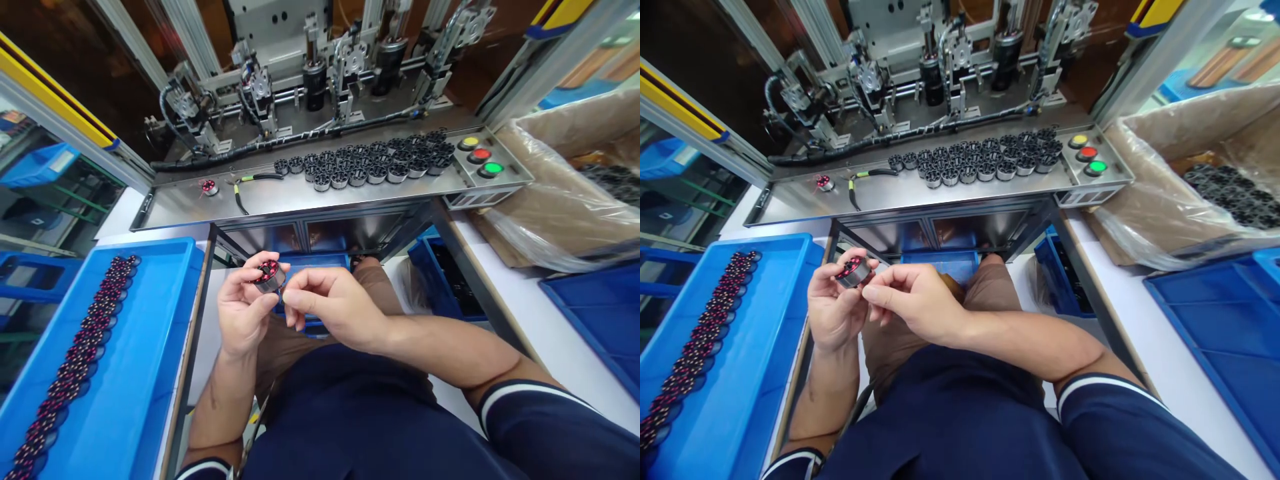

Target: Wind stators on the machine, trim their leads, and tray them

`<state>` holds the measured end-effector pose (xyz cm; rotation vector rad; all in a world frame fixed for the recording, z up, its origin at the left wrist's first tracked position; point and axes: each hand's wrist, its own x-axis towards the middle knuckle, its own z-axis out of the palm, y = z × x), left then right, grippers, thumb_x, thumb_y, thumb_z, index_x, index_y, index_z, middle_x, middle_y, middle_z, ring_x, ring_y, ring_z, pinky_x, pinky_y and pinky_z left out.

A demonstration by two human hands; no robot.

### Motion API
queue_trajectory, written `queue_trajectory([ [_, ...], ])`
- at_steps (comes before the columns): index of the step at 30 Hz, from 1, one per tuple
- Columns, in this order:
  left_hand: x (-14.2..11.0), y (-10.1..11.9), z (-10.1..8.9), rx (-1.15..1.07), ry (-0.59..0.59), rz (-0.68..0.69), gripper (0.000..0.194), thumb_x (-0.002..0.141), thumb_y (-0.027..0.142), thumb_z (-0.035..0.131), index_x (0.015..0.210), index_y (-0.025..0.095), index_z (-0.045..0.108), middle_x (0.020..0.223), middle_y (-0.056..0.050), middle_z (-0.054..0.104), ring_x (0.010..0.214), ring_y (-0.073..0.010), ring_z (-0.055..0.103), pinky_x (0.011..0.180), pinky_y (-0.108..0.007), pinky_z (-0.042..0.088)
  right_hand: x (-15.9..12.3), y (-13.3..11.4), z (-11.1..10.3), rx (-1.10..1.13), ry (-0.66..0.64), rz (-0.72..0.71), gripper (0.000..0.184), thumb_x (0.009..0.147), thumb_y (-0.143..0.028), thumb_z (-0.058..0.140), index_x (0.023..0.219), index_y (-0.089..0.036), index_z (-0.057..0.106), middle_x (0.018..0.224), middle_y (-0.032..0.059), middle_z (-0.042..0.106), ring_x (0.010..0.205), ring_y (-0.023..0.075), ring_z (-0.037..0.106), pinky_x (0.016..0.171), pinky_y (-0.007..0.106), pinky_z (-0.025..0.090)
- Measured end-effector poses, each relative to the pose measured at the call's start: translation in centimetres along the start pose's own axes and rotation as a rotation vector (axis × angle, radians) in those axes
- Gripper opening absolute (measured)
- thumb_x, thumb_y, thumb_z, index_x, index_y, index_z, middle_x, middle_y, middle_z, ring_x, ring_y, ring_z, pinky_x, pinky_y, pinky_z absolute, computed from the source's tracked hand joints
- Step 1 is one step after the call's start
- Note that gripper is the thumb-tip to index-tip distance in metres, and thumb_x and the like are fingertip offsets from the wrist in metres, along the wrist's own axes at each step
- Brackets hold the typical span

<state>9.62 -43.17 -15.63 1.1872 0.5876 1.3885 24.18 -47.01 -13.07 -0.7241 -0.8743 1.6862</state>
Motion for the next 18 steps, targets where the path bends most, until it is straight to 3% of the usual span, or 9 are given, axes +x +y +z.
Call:
queue_trajectory([
  [4, 0.1, 0.0, -0.4, -0.017, -0.044, 0.005, 0.028, 0.069, 0.024, 0.089, 0.092, 0.028, 0.072, 0.111, -0.002, 0.073, 0.090, -0.0190, 0.076, 0.079, -0.032, 0.063, 0.6, 1.1, -0.4, 0.116, -0.029, 0.018, 0.036, 0.072, -0.043, 0.086, 0.067, -0.014, 0.065, 0.060, -0.0019, 0.066, 0.052, 0.0074, 0.058, 0.052, 0.019, 0.050],
  [7, 0.2, 0.1, -0.7, -0.009, -0.068, 0.026, 0.027, 0.070, 0.023, 0.089, 0.091, 0.028, 0.072, 0.111, -0.004, 0.075, 0.095, -0.0211, 0.076, 0.080, -0.033, 0.063, 0.9, 1.6, -1.0, 0.246, -0.091, 0.052, 0.038, 0.077, -0.049, 0.081, 0.077, -0.012, 0.071, 0.070, 0.0032, 0.071, 0.064, 0.0111, 0.066, 0.060, 0.022, 0.055],
  [10, 0.4, 0.1, -0.8, 0.021, -0.119, 0.077, 0.025, 0.069, 0.022, 0.089, 0.089, 0.028, 0.074, 0.109, -0.005, 0.077, 0.109, -0.0244, 0.073, 0.090, -0.037, 0.060, 1.1, 2.1, -1.3, 0.379, -0.169, 0.106, 0.043, 0.079, -0.053, 0.079, 0.090, -0.012, 0.074, 0.085, 0.0067, 0.073, 0.078, 0.0132, 0.068, 0.071, 0.024, 0.057],
  [13, 0.5, 0.2, -0.8, 0.062, -0.169, 0.094, 0.032, 0.069, 0.023, 0.089, 0.097, 0.029, 0.076, 0.112, -0.006, 0.076, 0.121, -0.0265, 0.067, 0.101, -0.040, 0.055, 1.4, 2.3, -1.4, 0.357, -0.226, 0.079, 0.039, 0.080, -0.049, 0.080, 0.093, -0.014, 0.072, 0.085, 0.0046, 0.071, 0.077, 0.0111, 0.066, 0.074, 0.023, 0.055],
  [15, 0.4, 0.5, -0.8, 0.124, -0.109, 0.085, 0.058, 0.061, 0.029, 0.094, 0.115, 0.029, 0.072, 0.126, -0.008, 0.072, 0.128, -0.0267, 0.062, 0.106, -0.038, 0.051, 1.5, 2.3, -1.8, 0.177, -0.192, -0.070, 0.036, 0.081, -0.046, 0.080, 0.096, -0.015, 0.071, 0.085, 0.0035, 0.069, 0.076, 0.0109, 0.064, 0.075, 0.024, 0.055],
  [17, 0.1, 0.9, -0.9, 0.225, -0.039, 0.056, 0.075, 0.056, 0.036, 0.096, 0.125, 0.026, 0.069, 0.129, -0.010, 0.069, 0.124, -0.0244, 0.063, 0.104, -0.031, 0.051, 1.6, 2.1, -2.4, -0.148, -0.087, -0.372, 0.033, 0.079, -0.037, 0.082, 0.102, -0.016, 0.069, 0.093, 0.0047, 0.068, 0.084, 0.0137, 0.065, 0.080, 0.029, 0.055],
  [18, -0.1, 1.2, -0.9, 0.280, -0.032, 0.032, 0.073, 0.057, 0.038, 0.096, 0.124, 0.024, 0.070, 0.125, -0.009, 0.071, 0.118, -0.0226, 0.066, 0.101, -0.027, 0.052, 1.6, 1.9, -2.8, -0.338, -0.037, -0.548, 0.034, 0.079, -0.031, 0.083, 0.106, -0.017, 0.068, 0.099, 0.0062, 0.068, 0.090, 0.0158, 0.065, 0.083, 0.031, 0.055],
])
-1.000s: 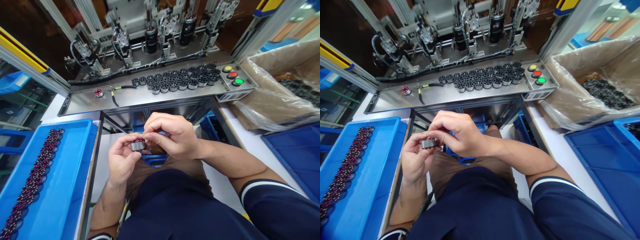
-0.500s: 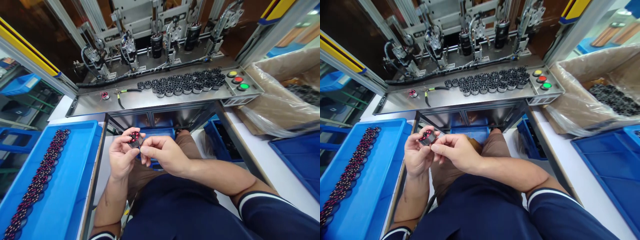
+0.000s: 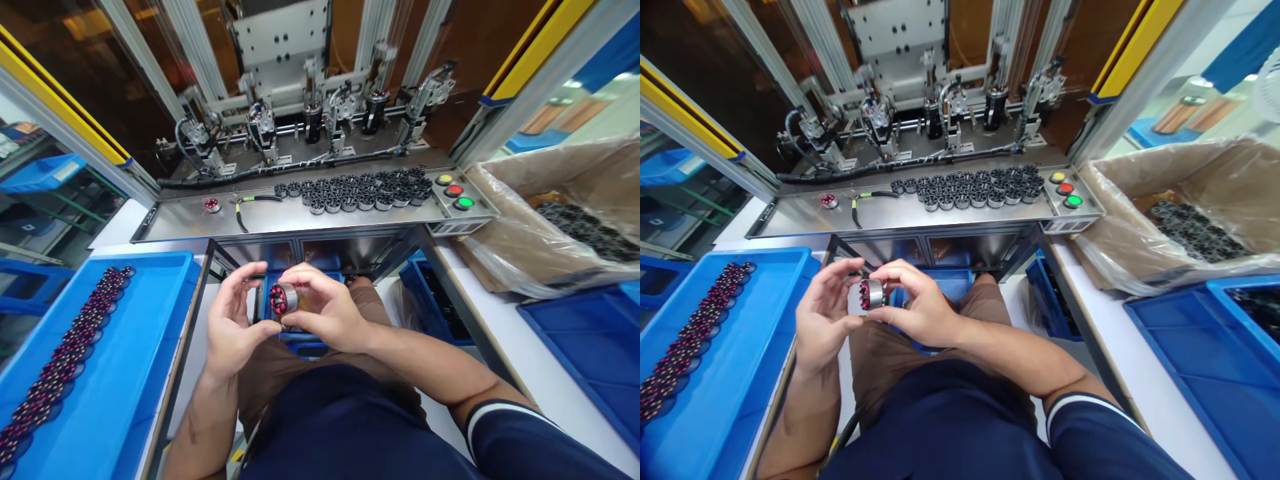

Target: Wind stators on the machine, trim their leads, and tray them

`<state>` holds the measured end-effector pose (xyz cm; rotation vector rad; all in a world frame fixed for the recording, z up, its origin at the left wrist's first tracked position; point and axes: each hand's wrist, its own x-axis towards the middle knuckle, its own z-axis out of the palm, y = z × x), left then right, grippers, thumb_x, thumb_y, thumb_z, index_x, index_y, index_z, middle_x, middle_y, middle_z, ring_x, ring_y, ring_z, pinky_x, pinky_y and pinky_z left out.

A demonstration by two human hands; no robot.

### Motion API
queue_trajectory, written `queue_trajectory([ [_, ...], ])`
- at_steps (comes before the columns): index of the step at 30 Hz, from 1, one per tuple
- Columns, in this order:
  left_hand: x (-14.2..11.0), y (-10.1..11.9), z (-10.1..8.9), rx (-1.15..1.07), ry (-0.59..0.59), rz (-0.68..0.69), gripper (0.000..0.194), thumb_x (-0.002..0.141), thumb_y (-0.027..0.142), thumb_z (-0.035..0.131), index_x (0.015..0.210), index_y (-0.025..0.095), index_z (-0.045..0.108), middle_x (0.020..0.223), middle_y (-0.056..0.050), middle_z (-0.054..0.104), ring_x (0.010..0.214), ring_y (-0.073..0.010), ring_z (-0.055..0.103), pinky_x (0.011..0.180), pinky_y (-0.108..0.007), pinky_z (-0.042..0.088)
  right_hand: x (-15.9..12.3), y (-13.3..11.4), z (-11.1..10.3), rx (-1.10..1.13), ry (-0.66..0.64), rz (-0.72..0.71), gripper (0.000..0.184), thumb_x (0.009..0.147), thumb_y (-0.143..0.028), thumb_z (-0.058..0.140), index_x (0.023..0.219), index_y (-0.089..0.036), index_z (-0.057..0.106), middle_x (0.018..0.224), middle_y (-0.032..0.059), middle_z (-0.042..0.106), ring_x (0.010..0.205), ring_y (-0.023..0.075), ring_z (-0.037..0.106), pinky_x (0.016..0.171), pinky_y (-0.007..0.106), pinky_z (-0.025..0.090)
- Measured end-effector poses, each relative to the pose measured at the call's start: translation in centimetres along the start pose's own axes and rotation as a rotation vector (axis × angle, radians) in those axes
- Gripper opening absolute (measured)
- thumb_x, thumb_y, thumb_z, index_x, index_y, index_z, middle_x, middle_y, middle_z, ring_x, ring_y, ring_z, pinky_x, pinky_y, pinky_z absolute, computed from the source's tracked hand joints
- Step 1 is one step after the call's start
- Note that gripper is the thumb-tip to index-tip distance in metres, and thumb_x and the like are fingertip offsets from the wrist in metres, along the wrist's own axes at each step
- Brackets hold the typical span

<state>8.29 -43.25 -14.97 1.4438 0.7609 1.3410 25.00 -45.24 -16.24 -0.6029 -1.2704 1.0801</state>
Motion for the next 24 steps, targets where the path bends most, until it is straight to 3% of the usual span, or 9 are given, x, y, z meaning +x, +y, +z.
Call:
queue_trajectory([
  [3, -0.6, 0.6, 0.0, 0.112, -0.064, -0.077, 0.048, 0.069, 0.035, 0.089, 0.114, 0.022, 0.075, 0.108, -0.006, 0.076, 0.100, -0.0177, 0.070, 0.090, -0.022, 0.054, 0.1, -0.1, -0.9, -0.461, -0.008, -0.400, 0.035, 0.083, -0.017, 0.076, 0.116, -0.018, 0.064, 0.107, 0.0105, 0.067, 0.100, 0.0204, 0.064, 0.087, 0.036, 0.056],
  [6, -1.0, 0.9, 0.2, 0.153, -0.094, -0.070, 0.039, 0.075, 0.028, 0.085, 0.113, 0.025, 0.076, 0.108, -0.004, 0.077, 0.099, -0.0172, 0.071, 0.091, -0.023, 0.054, 0.2, -0.5, -1.3, -0.570, -0.053, -0.503, 0.037, 0.087, -0.012, 0.068, 0.123, -0.019, 0.061, 0.106, 0.0112, 0.067, 0.099, 0.0212, 0.065, 0.084, 0.037, 0.057],
  [11, -0.9, 0.7, 0.2, 0.298, -0.051, 0.089, 0.045, 0.074, 0.018, 0.085, 0.116, 0.027, 0.075, 0.109, -0.005, 0.076, 0.101, -0.0201, 0.069, 0.091, -0.029, 0.055, 0.4, -1.5, -1.5, -0.435, -0.093, -0.431, 0.036, 0.084, -0.023, 0.076, 0.118, -0.018, 0.065, 0.105, 0.0108, 0.066, 0.099, 0.0225, 0.065, 0.083, 0.040, 0.057],
  [14, -1.0, 0.5, 0.2, 0.345, -0.014, 0.209, 0.052, 0.070, 0.013, 0.087, 0.118, 0.027, 0.074, 0.109, -0.005, 0.076, 0.100, -0.0208, 0.068, 0.089, -0.032, 0.055, 0.3, -2.1, -1.3, -0.389, -0.054, -0.372, 0.015, 0.086, -0.021, 0.076, 0.100, -0.018, 0.070, 0.090, 0.0054, 0.066, 0.085, 0.0170, 0.063, 0.077, 0.033, 0.055],
  [16, -1.1, 0.5, 0.3, 0.299, -0.010, 0.193, 0.052, 0.071, 0.010, 0.085, 0.119, 0.028, 0.073, 0.113, -0.005, 0.076, 0.104, -0.0207, 0.069, 0.091, -0.031, 0.057, 0.1, -2.4, -1.0, -0.341, -0.019, -0.286, 0.003, 0.090, -0.016, 0.069, 0.087, -0.017, 0.068, 0.082, 0.0029, 0.064, 0.077, 0.0137, 0.061, 0.073, 0.030, 0.052],
  [20, -1.3, 0.6, 0.7, 0.097, -0.042, 0.044, 0.047, 0.075, 0.010, 0.082, 0.118, 0.027, 0.073, 0.118, -0.005, 0.075, 0.107, -0.0195, 0.072, 0.090, -0.027, 0.060, -0.2, -2.8, -0.5, -0.212, 0.018, -0.012, 0.016, 0.093, -0.023, 0.066, 0.078, -0.017, 0.064, 0.076, 0.0013, 0.062, 0.072, 0.0127, 0.058, 0.070, 0.028, 0.049],
  [24, -1.1, 0.6, 1.1, 0.048, -0.057, 0.076, 0.042, 0.075, 0.008, 0.081, 0.113, 0.025, 0.074, 0.114, -0.005, 0.075, 0.105, -0.0179, 0.072, 0.089, -0.025, 0.060, -0.3, -2.8, -0.2, -0.085, 0.036, 0.164, 0.029, 0.090, -0.040, 0.070, 0.073, -0.018, 0.062, 0.073, 0.0003, 0.058, 0.069, 0.0124, 0.054, 0.065, 0.028, 0.046],
])
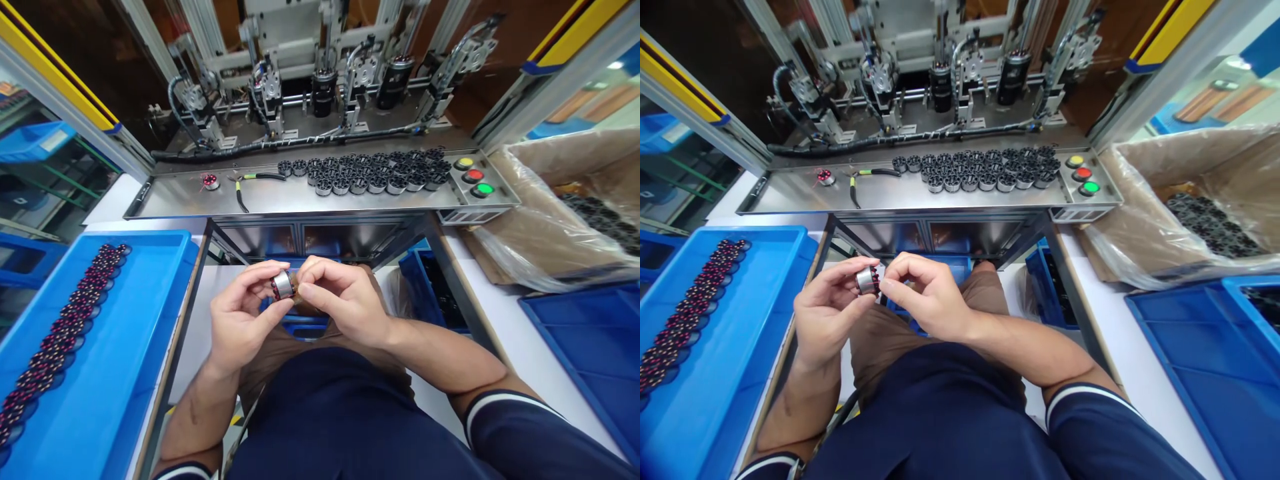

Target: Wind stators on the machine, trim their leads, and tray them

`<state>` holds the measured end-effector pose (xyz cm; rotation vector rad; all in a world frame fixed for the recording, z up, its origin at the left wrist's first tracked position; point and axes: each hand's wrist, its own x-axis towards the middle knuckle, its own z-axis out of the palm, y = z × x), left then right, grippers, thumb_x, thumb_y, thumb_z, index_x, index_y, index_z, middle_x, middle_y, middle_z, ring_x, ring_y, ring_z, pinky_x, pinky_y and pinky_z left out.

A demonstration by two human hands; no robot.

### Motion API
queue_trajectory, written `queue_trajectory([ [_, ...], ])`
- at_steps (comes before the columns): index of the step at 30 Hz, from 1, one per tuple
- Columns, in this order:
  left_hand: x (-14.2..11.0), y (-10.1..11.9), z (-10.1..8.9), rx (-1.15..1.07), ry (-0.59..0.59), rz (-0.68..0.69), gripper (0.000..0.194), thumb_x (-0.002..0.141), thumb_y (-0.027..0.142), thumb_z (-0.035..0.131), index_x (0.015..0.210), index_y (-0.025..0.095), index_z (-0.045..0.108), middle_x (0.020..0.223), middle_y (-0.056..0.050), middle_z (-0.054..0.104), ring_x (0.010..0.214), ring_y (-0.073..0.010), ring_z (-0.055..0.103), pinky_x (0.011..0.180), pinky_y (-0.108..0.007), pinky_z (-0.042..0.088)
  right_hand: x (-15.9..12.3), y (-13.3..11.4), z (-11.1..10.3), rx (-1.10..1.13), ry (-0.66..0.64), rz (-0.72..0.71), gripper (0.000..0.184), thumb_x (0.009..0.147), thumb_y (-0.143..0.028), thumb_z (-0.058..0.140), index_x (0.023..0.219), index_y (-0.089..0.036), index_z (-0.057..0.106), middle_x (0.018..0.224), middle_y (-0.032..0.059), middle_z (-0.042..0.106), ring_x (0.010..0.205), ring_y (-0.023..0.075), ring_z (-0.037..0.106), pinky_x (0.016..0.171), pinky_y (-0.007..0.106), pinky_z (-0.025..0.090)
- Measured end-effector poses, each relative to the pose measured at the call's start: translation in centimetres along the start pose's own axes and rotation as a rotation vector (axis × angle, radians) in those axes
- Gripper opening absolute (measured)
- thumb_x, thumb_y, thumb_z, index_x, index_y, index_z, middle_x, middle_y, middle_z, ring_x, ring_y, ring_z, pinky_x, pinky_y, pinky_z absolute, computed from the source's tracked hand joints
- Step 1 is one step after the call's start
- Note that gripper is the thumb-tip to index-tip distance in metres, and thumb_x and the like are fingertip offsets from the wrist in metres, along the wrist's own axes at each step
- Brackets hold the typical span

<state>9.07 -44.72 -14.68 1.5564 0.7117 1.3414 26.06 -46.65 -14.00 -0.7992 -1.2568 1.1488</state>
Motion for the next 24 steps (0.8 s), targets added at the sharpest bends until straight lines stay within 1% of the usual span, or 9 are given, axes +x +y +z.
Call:
queue_trajectory([
  [3, 0.0, 0.0, 0.0, 0.054, 0.002, 0.044, 0.041, 0.077, 0.005, 0.078, 0.113, 0.024, 0.073, 0.114, -0.005, 0.075, 0.108, -0.0185, 0.071, 0.090, -0.026, 0.060, 0.0, 0.3, -0.5, 0.044, 0.033, 0.100, 0.037, 0.086, -0.049, 0.072, 0.070, -0.018, 0.061, 0.070, -0.0008, 0.055, 0.063, 0.0113, 0.049, 0.059, 0.026, 0.044],
  [6, -0.2, 0.0, -0.6, 0.134, -0.016, 0.081, 0.042, 0.078, 0.003, 0.076, 0.114, 0.024, 0.072, 0.118, -0.007, 0.073, 0.113, -0.0209, 0.070, 0.092, -0.029, 0.060, 0.1, 0.4, -1.9, -0.005, 0.035, 0.183, 0.041, 0.084, -0.053, 0.073, 0.067, -0.018, 0.060, 0.067, -0.0009, 0.056, 0.062, 0.0119, 0.050, 0.059, 0.027, 0.045],
  [9, -0.5, 0.0, -1.3, 0.264, -0.051, 0.137, 0.050, 0.076, 0.002, 0.076, 0.120, 0.024, 0.069, 0.120, -0.008, 0.073, 0.114, -0.0237, 0.069, 0.092, -0.034, 0.061, 0.7, -0.2, -3.3, -0.083, -0.004, 0.123, 0.040, 0.085, -0.057, 0.071, 0.081, -0.017, 0.065, 0.077, 0.0020, 0.063, 0.071, 0.0140, 0.057, 0.067, 0.029, 0.050],
  [11, -0.5, -0.1, -1.7, 0.351, -0.075, 0.172, 0.057, 0.075, 0.001, 0.076, 0.126, 0.025, 0.067, 0.121, -0.008, 0.073, 0.112, -0.0241, 0.070, 0.090, -0.034, 0.062, 1.3, -1.0, -3.5, -0.185, -0.093, -0.006, 0.044, 0.082, -0.060, 0.073, 0.090, -0.017, 0.067, 0.086, 0.0047, 0.065, 0.079, 0.0159, 0.060, 0.073, 0.031, 0.051],
  [14, -0.4, 0.1, -1.9, 0.423, -0.125, 0.225, 0.062, 0.075, 0.002, 0.077, 0.131, 0.026, 0.063, 0.121, -0.009, 0.073, 0.109, -0.0241, 0.071, 0.087, -0.034, 0.063, 2.0, -2.2, -2.8, -0.385, -0.268, -0.141, 0.038, 0.083, -0.053, 0.076, 0.083, -0.016, 0.066, 0.084, 0.0049, 0.065, 0.078, 0.0157, 0.059, 0.074, 0.030, 0.050],
  [17, -0.4, 0.8, -2.3, 0.441, -0.187, 0.271, 0.061, 0.076, 0.002, 0.076, 0.131, 0.025, 0.063, 0.122, -0.009, 0.073, 0.112, -0.0247, 0.071, 0.092, -0.037, 0.063, 2.6, -3.1, -2.3, -0.409, -0.406, -0.116, 0.028, 0.095, -0.037, 0.065, 0.077, -0.015, 0.064, 0.077, 0.0038, 0.065, 0.073, 0.0134, 0.058, 0.071, 0.028, 0.048],
  [21, -1.1, 1.8, -3.5, 0.444, -0.235, 0.299, 0.051, 0.076, 0.002, 0.077, 0.121, 0.024, 0.070, 0.120, -0.009, 0.074, 0.111, -0.0237, 0.072, 0.096, -0.037, 0.061, 4.6, -3.4, -3.5, -0.344, -0.583, -0.014, 0.028, 0.095, -0.034, 0.064, 0.075, -0.014, 0.065, 0.074, 0.0022, 0.066, 0.070, 0.0118, 0.059, 0.069, 0.026, 0.048],
  [23, -1.6, 2.0, -4.0, 0.401, -0.191, 0.256, 0.047, 0.076, 0.003, 0.078, 0.117, 0.024, 0.072, 0.118, -0.009, 0.075, 0.111, -0.0242, 0.072, 0.092, -0.035, 0.063, 7.0, -2.6, -4.1, -0.403, -0.575, 0.016, 0.028, 0.094, -0.035, 0.063, 0.075, -0.014, 0.067, 0.072, 0.0011, 0.066, 0.067, 0.0118, 0.059, 0.067, 0.026, 0.048],
  [24, -1.7, 2.0, -4.1, 0.366, -0.148, 0.219, 0.044, 0.076, 0.003, 0.077, 0.115, 0.023, 0.072, 0.117, -0.009, 0.075, 0.111, -0.0243, 0.072, 0.090, -0.034, 0.063, 8.6, -1.9, -4.1, -0.473, -0.523, 0.011, 0.028, 0.093, -0.036, 0.064, 0.077, -0.014, 0.068, 0.073, 0.0014, 0.067, 0.067, 0.0126, 0.060, 0.068, 0.027, 0.048],
])
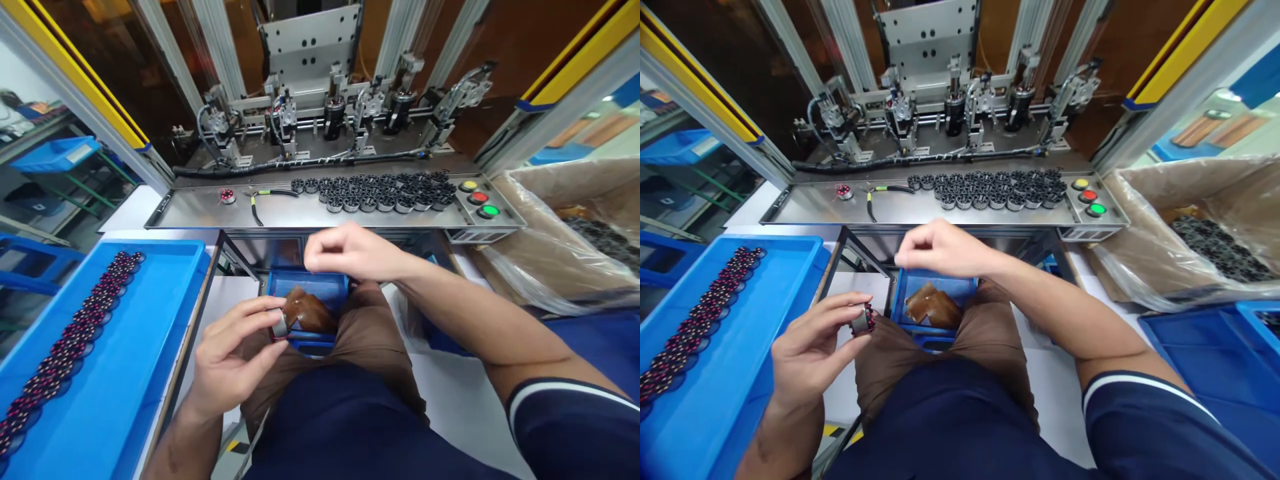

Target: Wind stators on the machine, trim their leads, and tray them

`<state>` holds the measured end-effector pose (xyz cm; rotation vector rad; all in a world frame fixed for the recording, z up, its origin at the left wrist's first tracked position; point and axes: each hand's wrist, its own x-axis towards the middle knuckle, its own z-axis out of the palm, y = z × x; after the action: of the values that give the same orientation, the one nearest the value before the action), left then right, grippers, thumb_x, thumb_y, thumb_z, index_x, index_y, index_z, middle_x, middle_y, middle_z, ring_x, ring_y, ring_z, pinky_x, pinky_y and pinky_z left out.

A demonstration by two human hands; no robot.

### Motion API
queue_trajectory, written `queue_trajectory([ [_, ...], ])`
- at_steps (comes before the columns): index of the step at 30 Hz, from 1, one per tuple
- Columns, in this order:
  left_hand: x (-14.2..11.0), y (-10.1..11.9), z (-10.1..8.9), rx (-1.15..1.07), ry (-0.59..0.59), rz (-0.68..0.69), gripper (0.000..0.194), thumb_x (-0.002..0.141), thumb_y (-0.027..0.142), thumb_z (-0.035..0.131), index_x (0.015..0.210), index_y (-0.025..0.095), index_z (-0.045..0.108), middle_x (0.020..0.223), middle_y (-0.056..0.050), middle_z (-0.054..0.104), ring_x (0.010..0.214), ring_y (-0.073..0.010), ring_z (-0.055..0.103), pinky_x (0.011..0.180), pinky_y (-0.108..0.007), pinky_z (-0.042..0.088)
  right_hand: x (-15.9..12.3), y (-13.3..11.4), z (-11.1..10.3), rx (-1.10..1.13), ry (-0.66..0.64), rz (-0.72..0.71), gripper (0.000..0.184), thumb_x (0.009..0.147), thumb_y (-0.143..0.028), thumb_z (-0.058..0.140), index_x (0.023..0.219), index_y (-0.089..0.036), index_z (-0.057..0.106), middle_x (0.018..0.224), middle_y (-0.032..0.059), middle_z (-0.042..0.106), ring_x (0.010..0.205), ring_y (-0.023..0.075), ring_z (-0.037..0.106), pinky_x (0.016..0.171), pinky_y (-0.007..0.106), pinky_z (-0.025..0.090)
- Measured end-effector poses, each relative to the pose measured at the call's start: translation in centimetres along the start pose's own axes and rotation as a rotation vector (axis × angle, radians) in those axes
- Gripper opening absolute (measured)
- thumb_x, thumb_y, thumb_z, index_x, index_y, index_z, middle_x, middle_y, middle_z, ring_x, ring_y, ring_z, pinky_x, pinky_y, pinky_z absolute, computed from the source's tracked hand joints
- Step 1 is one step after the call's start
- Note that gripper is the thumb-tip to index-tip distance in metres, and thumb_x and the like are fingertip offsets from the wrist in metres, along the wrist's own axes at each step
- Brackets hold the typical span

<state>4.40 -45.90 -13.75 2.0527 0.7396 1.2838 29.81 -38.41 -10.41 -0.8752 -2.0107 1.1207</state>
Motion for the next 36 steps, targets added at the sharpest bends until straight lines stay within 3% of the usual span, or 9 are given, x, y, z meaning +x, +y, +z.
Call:
queue_trajectory([
  [4, -0.2, -0.7, 0.2, -0.167, 0.237, -0.206, 0.038, 0.077, 0.007, 0.078, 0.111, 0.022, 0.074, 0.119, -0.010, 0.073, 0.113, -0.0246, 0.071, 0.085, -0.029, 0.064, 8.1, 3.5, 0.1, -0.513, 0.301, 0.139, 0.036, 0.090, -0.040, 0.070, 0.109, -0.010, 0.067, 0.108, 0.0116, 0.072, 0.100, 0.0218, 0.066, 0.090, 0.033, 0.050],
  [8, -0.1, -1.4, 0.3, -0.303, 0.376, -0.336, 0.034, 0.077, 0.015, 0.081, 0.109, 0.020, 0.074, 0.121, -0.011, 0.073, 0.106, -0.0230, 0.073, 0.086, -0.029, 0.063, 14.7, 5.7, 2.0, -0.900, 0.194, 0.273, 0.075, 0.090, -0.053, 0.066, 0.145, -0.007, 0.043, 0.145, 0.0243, 0.051, 0.136, 0.0337, 0.048, 0.113, 0.044, 0.037],
  [13, -0.6, -1.6, -0.5, -0.300, 0.486, -0.397, 0.023, 0.081, 0.026, 0.078, 0.103, 0.020, 0.075, 0.113, -0.009, 0.076, 0.099, -0.0213, 0.074, 0.085, -0.032, 0.064, 16.7, 6.4, 3.5, -0.945, 0.110, 0.369, 0.078, 0.090, -0.054, 0.062, 0.144, -0.002, 0.041, 0.137, 0.0338, 0.053, 0.130, 0.0481, 0.050, 0.107, 0.065, 0.034],
  [22, -0.3, -1.5, -0.5, -0.292, 0.558, -0.388, 0.016, 0.082, 0.032, 0.077, 0.094, 0.021, 0.074, 0.106, -0.008, 0.077, 0.107, -0.0252, 0.073, 0.085, -0.037, 0.062, 14.7, 6.8, 2.4, -0.880, 0.112, 0.296, 0.047, 0.089, -0.012, 0.052, 0.135, -0.003, 0.049, 0.137, 0.0287, 0.055, 0.129, 0.0418, 0.050, 0.107, 0.058, 0.039],
  [26, 0.1, -0.6, -0.1, -0.319, 0.556, -0.405, 0.016, 0.082, 0.030, 0.077, 0.095, 0.021, 0.076, 0.105, -0.006, 0.078, 0.094, -0.0198, 0.074, 0.080, -0.031, 0.062, 14.5, 6.5, 0.3, -0.775, 0.176, 0.277, 0.029, 0.094, -0.015, 0.045, 0.116, -0.004, 0.060, 0.121, 0.0244, 0.066, 0.115, 0.0337, 0.061, 0.101, 0.047, 0.048],
  [28, 0.2, -0.2, 0.0, -0.336, 0.555, -0.435, 0.018, 0.083, 0.030, 0.077, 0.099, 0.021, 0.076, 0.106, -0.006, 0.078, 0.084, -0.0164, 0.074, 0.075, -0.028, 0.062, 13.2, 5.9, -0.5, -0.627, 0.214, 0.271, 0.035, 0.102, -0.020, 0.029, 0.112, -0.009, 0.060, 0.108, 0.0189, 0.071, 0.099, 0.0258, 0.068, 0.087, 0.040, 0.055],
  [30, 0.2, 0.0, 0.0, -0.349, 0.547, -0.447, 0.023, 0.081, 0.029, 0.078, 0.102, 0.021, 0.076, 0.107, -0.007, 0.078, 0.081, -0.0160, 0.074, 0.074, -0.028, 0.063, 10.2, 5.3, -0.4, -0.280, 0.252, 0.225, 0.041, 0.106, -0.030, 0.022, 0.111, -0.013, 0.059, 0.096, 0.0135, 0.072, 0.082, 0.0197, 0.070, 0.070, 0.032, 0.057],
  [32, 0.2, 0.0, 0.0, -0.351, 0.525, -0.438, 0.027, 0.078, 0.027, 0.081, 0.103, 0.020, 0.075, 0.107, -0.009, 0.078, 0.085, -0.0175, 0.075, 0.078, -0.029, 0.064, 5.7, 4.8, 1.0, 0.155, 0.264, 0.137, 0.031, 0.102, -0.041, 0.041, 0.110, -0.016, 0.059, 0.092, 0.0087, 0.070, 0.071, 0.0166, 0.068, 0.059, 0.029, 0.055],
  [36, 0.4, -0.4, 0.5, -0.348, 0.476, -0.413, 0.030, 0.075, 0.020, 0.082, 0.104, 0.021, 0.075, 0.108, -0.008, 0.078, 0.087, -0.0169, 0.075, 0.081, -0.028, 0.064, -4.2, 3.9, 6.4, 0.357, 0.177, 0.025, 0.060, 0.083, -0.031, 0.077, 0.135, -0.024, 0.048, 0.094, 0.0018, 0.066, 0.074, 0.0143, 0.066, 0.068, 0.028, 0.057],
])
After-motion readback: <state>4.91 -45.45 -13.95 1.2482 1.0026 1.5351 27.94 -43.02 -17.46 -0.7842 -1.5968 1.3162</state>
